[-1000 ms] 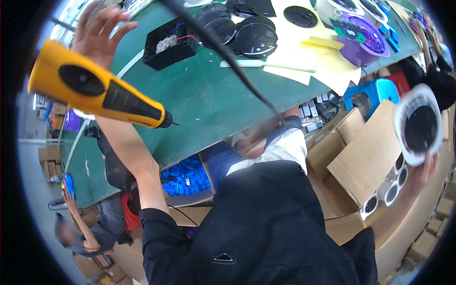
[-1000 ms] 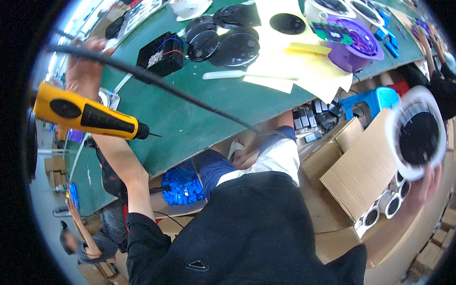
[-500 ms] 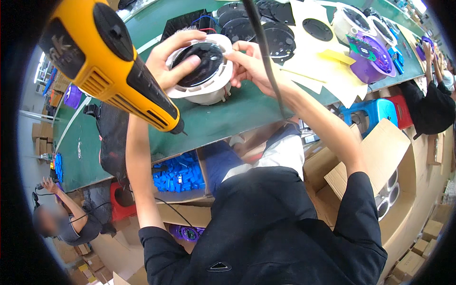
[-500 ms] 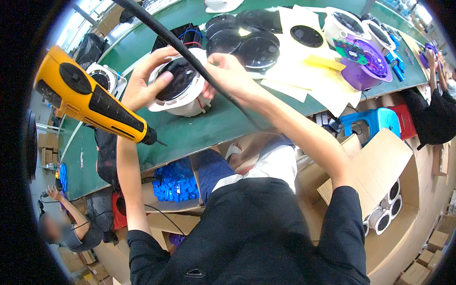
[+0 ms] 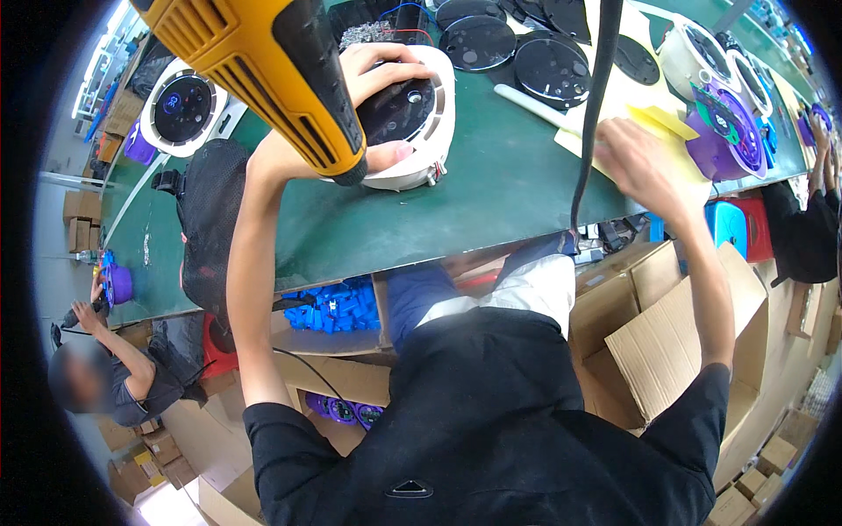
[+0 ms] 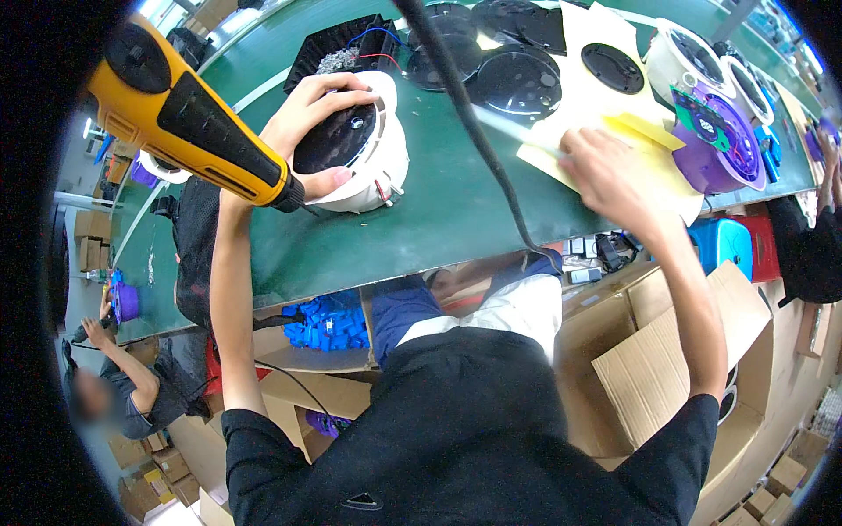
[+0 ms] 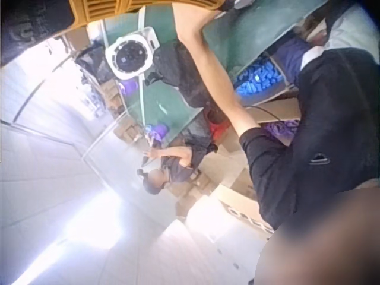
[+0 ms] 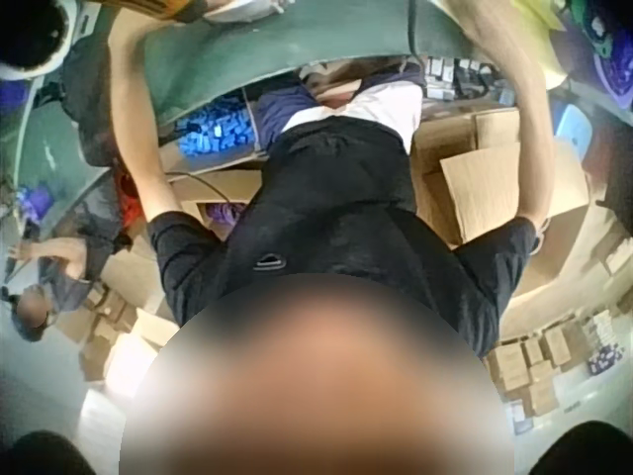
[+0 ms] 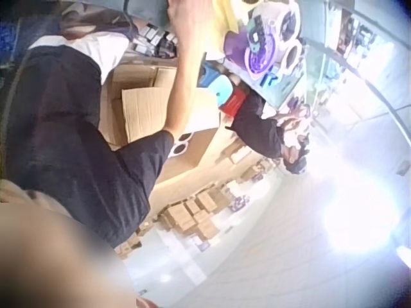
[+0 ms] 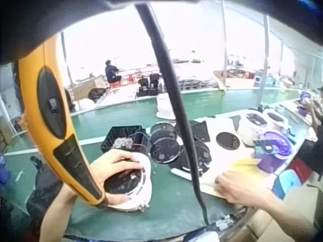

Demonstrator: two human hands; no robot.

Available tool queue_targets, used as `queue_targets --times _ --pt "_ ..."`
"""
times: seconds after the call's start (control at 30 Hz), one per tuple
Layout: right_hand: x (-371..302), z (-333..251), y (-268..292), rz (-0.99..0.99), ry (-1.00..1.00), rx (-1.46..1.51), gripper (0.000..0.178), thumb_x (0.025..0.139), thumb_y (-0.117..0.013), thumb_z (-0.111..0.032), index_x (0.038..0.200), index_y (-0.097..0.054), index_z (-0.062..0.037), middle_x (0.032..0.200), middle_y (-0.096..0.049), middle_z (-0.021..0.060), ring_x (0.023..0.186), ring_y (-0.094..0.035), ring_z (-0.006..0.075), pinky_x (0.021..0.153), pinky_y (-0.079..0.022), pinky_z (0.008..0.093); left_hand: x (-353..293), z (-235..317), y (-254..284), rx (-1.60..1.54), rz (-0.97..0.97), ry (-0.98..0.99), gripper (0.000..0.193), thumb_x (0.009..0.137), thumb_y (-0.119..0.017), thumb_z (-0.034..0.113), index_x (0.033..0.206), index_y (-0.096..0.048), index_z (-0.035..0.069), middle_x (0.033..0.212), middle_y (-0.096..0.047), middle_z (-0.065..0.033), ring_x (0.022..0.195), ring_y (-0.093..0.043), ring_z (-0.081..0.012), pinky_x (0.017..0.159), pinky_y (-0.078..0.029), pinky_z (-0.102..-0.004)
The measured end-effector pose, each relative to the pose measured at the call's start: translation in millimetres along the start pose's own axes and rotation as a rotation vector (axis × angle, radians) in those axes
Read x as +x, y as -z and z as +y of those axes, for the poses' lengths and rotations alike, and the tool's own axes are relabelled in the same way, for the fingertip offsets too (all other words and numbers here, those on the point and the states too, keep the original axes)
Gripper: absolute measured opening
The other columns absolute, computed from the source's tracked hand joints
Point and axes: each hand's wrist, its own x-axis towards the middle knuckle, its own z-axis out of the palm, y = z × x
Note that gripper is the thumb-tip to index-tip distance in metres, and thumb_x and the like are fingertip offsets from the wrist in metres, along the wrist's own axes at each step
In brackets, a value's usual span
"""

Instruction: The person is assembling an electronic device, involving installing internal components, using a heat gun, and securing parts with a power drill.

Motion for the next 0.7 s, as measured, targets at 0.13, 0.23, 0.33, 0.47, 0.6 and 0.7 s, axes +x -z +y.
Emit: queue_targets --times 0.13,0.23,0.33,0.47,0.6,0.7 --pt "4 3 43 0.133 -0.057 0.218 0.02 0.099 -0.054 -0.011 0.118 -0.057 -0.0043 0.069 -0.057 0.0163 0.065 -0.059 0.0312 0.065 -0.046 0.0416 6 4 -3 0.043 0.041 -0.026 0.073 0.076 -0.071 0.047 0.138 -0.057 0.011 0.141 -0.049 -0.016 0.132 -0.047 -0.0353 0.113 -0.035 -0.0446" --pt "21 -15 59 0.141 0.311 0.391 0.03 0.097 -0.06 -0.008 0.126 -0.067 -0.0073 0.075 -0.065 0.0124 0.061 -0.059 0.0222 0.058 -0.045 0.0346 6 11 4 0.073 0.048 -0.027 0.069 0.077 -0.072 0.047 0.137 -0.058 0.015 0.141 -0.051 -0.0144 0.131 -0.049 -0.0336 0.113 -0.036 -0.0447" --pt "46 -29 64 0.022 0.426 0.317 0.026 0.095 -0.062 -0.007 0.119 -0.071 -0.005 0.082 -0.07 0.0153 0.065 -0.065 0.0257 0.061 -0.049 0.0357 2 6 2 0.078 0.006 -0.035 0.079 0.074 -0.065 0.052 0.139 -0.056 0.008 0.142 -0.046 -0.0178 0.134 -0.045 -0.0356 0.113 -0.035 -0.0462" --pt "73 -20 64 -0.099 0.542 0.33 0.025 0.093 -0.064 -0.007 0.116 -0.072 -0.0026 0.085 -0.071 0.019 0.074 -0.07 0.0318 0.066 -0.054 0.0372 9 4 5 -0.048 -0.026 -0.096 0.075 0.081 -0.057 0.056 0.136 -0.059 0.004 0.141 -0.048 -0.0171 0.134 -0.046 -0.0349 0.113 -0.034 -0.0462" --pt "93 -25 69 -0.123 0.59 0.243 0.021 0.095 -0.066 -0.013 0.112 -0.074 -0.0039 0.074 -0.068 0.0166 0.062 -0.067 0.0276 0.058 -0.051 0.0338 9 4 6 -0.17 -0.024 -0.113 0.066 0.094 -0.04 0.052 0.131 -0.063 0.003 0.138 -0.052 -0.0176 0.133 -0.046 -0.0343 0.115 -0.031 -0.0452" --pt "102 -31 77 -0.219 0.573 0.235 0.02 0.096 -0.067 -0.018 0.109 -0.076 -0.0054 0.068 -0.067 0.0141 0.056 -0.065 0.0249 0.054 -0.049 0.0321 7 5 3 -0.195 -0.001 -0.094 0.06 0.101 -0.03 0.043 0.129 -0.064 0.002 0.136 -0.054 -0.0171 0.132 -0.047 -0.0341 0.115 -0.03 -0.0439"
